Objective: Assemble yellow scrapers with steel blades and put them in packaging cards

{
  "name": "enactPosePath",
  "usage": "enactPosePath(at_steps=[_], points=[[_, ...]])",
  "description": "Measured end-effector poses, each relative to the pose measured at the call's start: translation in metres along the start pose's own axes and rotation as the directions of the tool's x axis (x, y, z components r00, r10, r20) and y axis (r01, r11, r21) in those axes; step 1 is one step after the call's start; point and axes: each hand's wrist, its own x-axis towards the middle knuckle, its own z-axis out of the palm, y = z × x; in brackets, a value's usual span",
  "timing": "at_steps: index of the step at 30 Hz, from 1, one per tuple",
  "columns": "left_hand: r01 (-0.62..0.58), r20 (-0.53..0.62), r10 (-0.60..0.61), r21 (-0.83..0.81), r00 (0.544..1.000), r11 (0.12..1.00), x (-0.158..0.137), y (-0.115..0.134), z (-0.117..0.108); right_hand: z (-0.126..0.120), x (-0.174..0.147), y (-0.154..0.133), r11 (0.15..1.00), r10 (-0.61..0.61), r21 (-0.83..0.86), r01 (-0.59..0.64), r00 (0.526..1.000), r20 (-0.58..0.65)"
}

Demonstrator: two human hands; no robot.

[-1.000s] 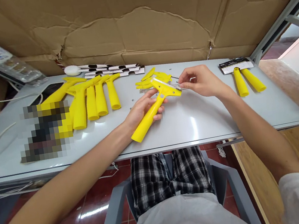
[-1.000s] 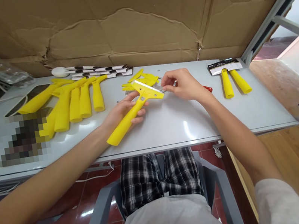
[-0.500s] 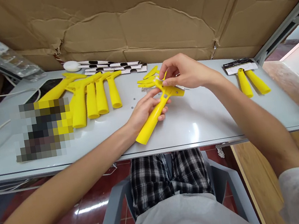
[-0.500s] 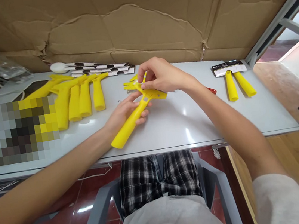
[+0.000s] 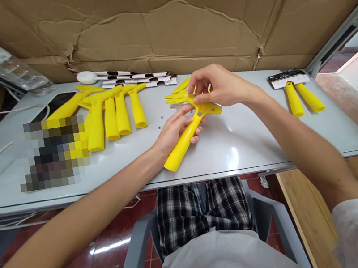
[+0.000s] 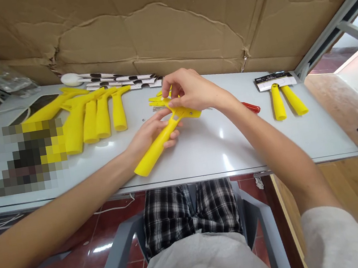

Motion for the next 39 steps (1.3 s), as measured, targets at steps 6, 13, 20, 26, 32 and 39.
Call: enactPosePath(at_steps=[6, 13, 20, 26, 32, 39], points=[[0.013, 0.004, -0.013, 0.009, 1.000, 1.000, -0.003, 0.004, 0.004, 0.000, -0.002, 0.004, 0.998, -0.043, 0.056, 0.042, 0.999, 0.011], [0.020, 0.006, -0.020, 0.009, 1.000, 1.000, -0.002, 0.003, 0.003, 0.000, 0.000, 0.003, 1.000, 0.000, -0.024, -0.001, 1.000, -0.026], [0.013, 0.008, -0.013, 0.002, 1.000, 1.000, -0.001, 0.001, 0.001, 0.004, -0.001, 0.000, 0.999, -0.016, -0.049, 0.014, 0.999, -0.043], [0.010, 0.007, -0.010, -0.014, 1.000, 1.000, 0.001, -0.001, -0.001, 0.009, -0.001, 0.002, 0.996, -0.033, -0.083, 0.026, 0.996, -0.086], [0.033, 0.018, -0.032, -0.051, 0.999, 0.998, -0.002, 0.004, 0.001, -0.024, -0.020, 0.023, 0.982, 0.055, -0.161, -0.095, 0.970, -0.235], [0.045, 0.017, -0.044, -0.091, 0.999, 0.995, 0.000, 0.004, -0.002, -0.094, -0.063, 0.085, 0.611, 0.629, -0.584, -0.535, 0.775, -0.052]])
